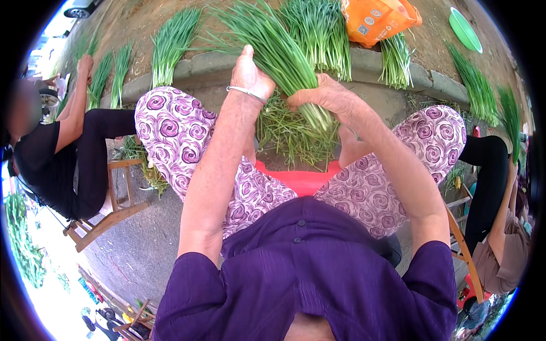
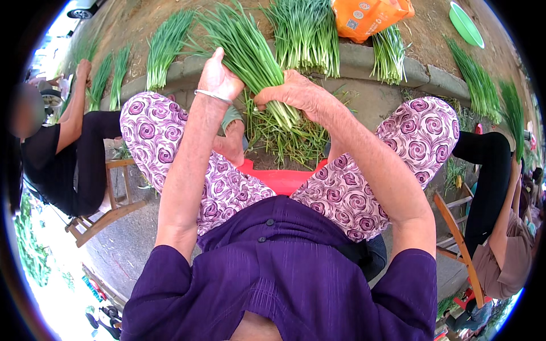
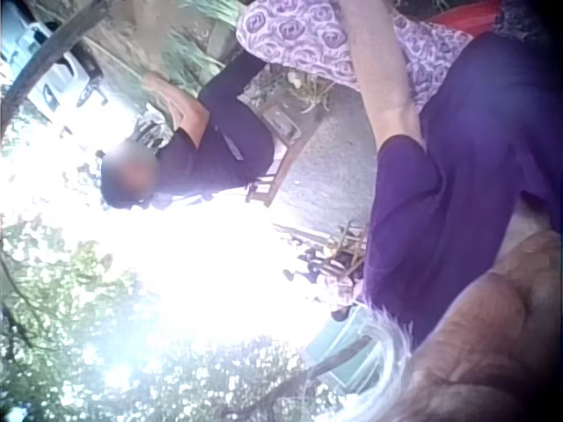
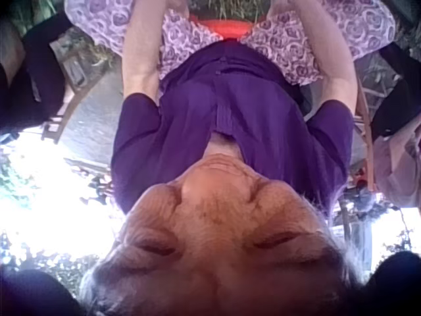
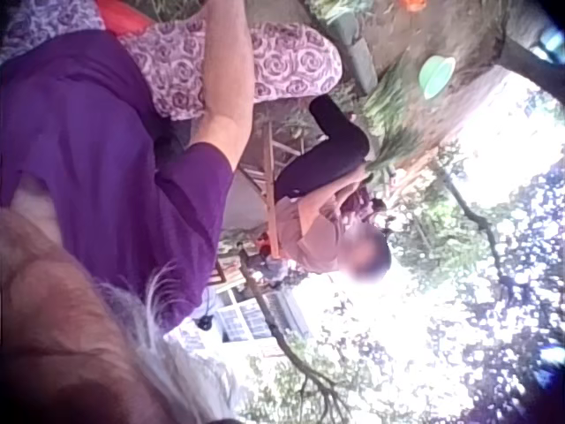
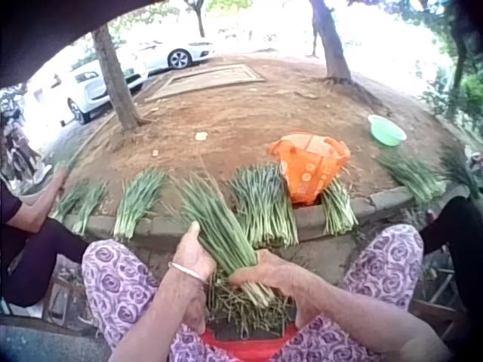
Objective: The person bundles green onions by hand while sitting on a stool, aligning the stalks and removing loose leaves to form neat piles.
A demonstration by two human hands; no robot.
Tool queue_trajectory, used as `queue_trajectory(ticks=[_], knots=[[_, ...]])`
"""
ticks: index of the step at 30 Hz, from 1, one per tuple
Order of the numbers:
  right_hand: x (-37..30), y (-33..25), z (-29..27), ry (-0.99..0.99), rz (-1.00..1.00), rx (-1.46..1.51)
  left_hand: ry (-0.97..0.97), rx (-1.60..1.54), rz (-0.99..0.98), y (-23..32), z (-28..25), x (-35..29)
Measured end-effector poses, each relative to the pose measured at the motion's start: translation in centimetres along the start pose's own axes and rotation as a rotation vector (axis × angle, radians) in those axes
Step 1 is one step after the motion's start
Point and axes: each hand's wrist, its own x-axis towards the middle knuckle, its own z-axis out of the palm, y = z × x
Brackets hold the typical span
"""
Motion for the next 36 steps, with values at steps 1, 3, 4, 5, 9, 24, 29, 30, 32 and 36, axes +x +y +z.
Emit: queue_trajectory(ticks=[1, 3, 4, 5, 9, 24, 29, 30, 32, 36], knots=[[0.0, 0.1, 0.0, -0.011, 0.009, 0.059, -0.023, 0.019, -0.011, 0.0, -0.1, 0.0], [0.3, 0.3, -0.6, -0.03, 0.049, 0.102, -0.082, 0.064, -0.082, -0.1, -0.3, -0.1], [0.4, 0.2, -0.8, -0.04, 0.07, 0.122, -0.111, 0.085, -0.116, -0.2, -0.5, -0.1], [0.6, 0.1, -0.9, 0.036, 0.094, 0.111, -0.172, 0.096, -0.081, -0.6, -0.8, -0.1], [-0.2, -2.0, -3.4, 0.235, -0.069, -0.147, 0.032, 0.463, -0.201, -2.1, -1.2, -1.9], [0.6, 0.5, -2.5, 0.527, -0.53, -1.582, -0.138, 0.402, -0.29, -5.0, -2.6, -2.6], [0.6, 0.2, -2.1, 0.633, -0.496, -1.618, -0.222, 0.315, -0.286, -5.2, -2.1, -2.9], [0.5, 0.0, -2.1, 0.649, -0.495, -1.617, -0.239, 0.32, -0.313, -5.2, -2.0, -3.0], [0.5, 0.0, -2.2, 0.672, -0.498, -1.601, -0.278, 0.33, -0.37, -5.5, -1.7, -3.3], [0.8, 0.7, -1.6, 0.643, -0.485, -1.622, -0.144, 0.28, -0.301, -5.9, -1.5, -2.7]])
